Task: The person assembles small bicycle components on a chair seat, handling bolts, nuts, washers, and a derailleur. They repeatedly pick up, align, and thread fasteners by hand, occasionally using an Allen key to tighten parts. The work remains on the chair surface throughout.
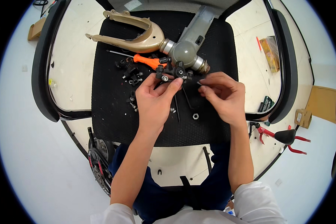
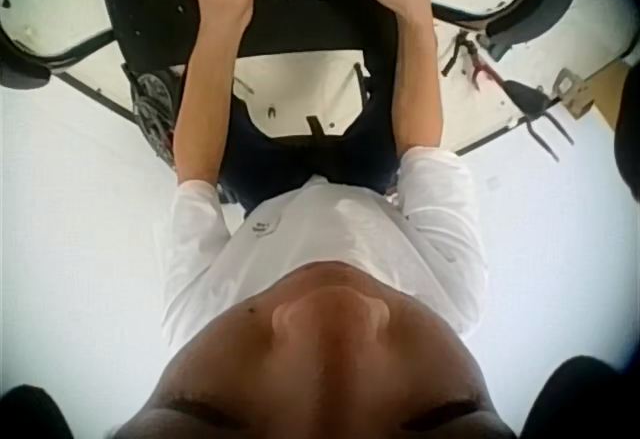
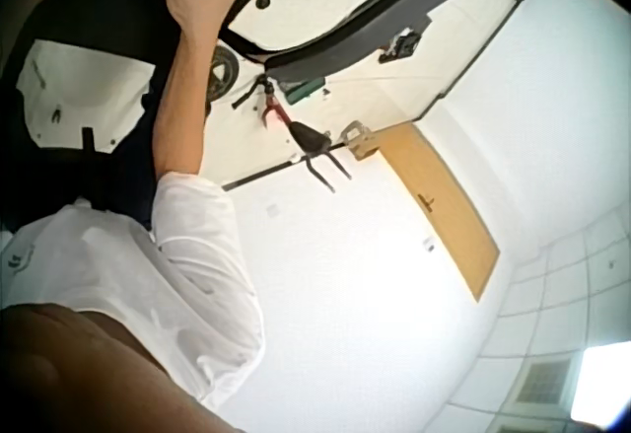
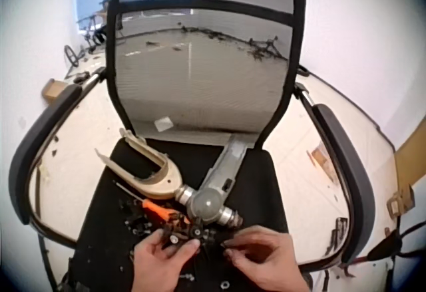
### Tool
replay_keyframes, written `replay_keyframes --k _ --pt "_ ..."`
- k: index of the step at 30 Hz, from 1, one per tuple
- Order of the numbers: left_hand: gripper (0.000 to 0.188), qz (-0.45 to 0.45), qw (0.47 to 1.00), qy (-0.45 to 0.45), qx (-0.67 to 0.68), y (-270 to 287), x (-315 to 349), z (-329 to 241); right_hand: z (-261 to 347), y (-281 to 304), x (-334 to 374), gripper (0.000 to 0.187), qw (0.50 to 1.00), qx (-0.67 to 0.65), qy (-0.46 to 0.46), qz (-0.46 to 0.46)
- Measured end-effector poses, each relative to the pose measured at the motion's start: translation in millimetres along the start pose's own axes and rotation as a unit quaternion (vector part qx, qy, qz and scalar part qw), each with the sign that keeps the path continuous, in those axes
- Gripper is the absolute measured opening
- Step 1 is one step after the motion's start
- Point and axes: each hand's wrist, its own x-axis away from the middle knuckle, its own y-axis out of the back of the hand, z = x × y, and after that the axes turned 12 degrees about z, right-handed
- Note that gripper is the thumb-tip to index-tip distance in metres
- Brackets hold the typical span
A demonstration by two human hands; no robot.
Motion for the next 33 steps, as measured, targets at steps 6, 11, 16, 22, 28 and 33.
replay_keyframes --k 6,11,16,22,28,33 --pt "0.020 -0.006 0.999 -0.001 -0.035 -3 -3 6 -4 -14 -7 0.017 0.998 0.049 -0.021 -0.023" --pt "0.020 0.006 0.999 -0.025 -0.047 -3 -5 9 -8 -18 -12 0.014 0.992 0.119 0.020 -0.031" --pt "0.019 -0.014 0.996 -0.055 -0.073 -4 -7 12 -11 -33 -13 0.009 0.976 0.203 0.042 -0.065" --pt "0.022 -0.019 0.994 -0.082 -0.063 -6 -11 10 -7 -47 -22 0.009 0.989 -0.025 -0.059 -0.132" --pt "0.019 -0.022 0.997 -0.057 -0.050 -6 -14 7 -6 -50 -24 0.011 0.991 0.056 -0.039 -0.119" --pt "0.017 -0.027 0.998 -0.053 -0.033 -2 -16 6 -15 -49 -24 0.014 0.994 0.060 0.002 -0.092"
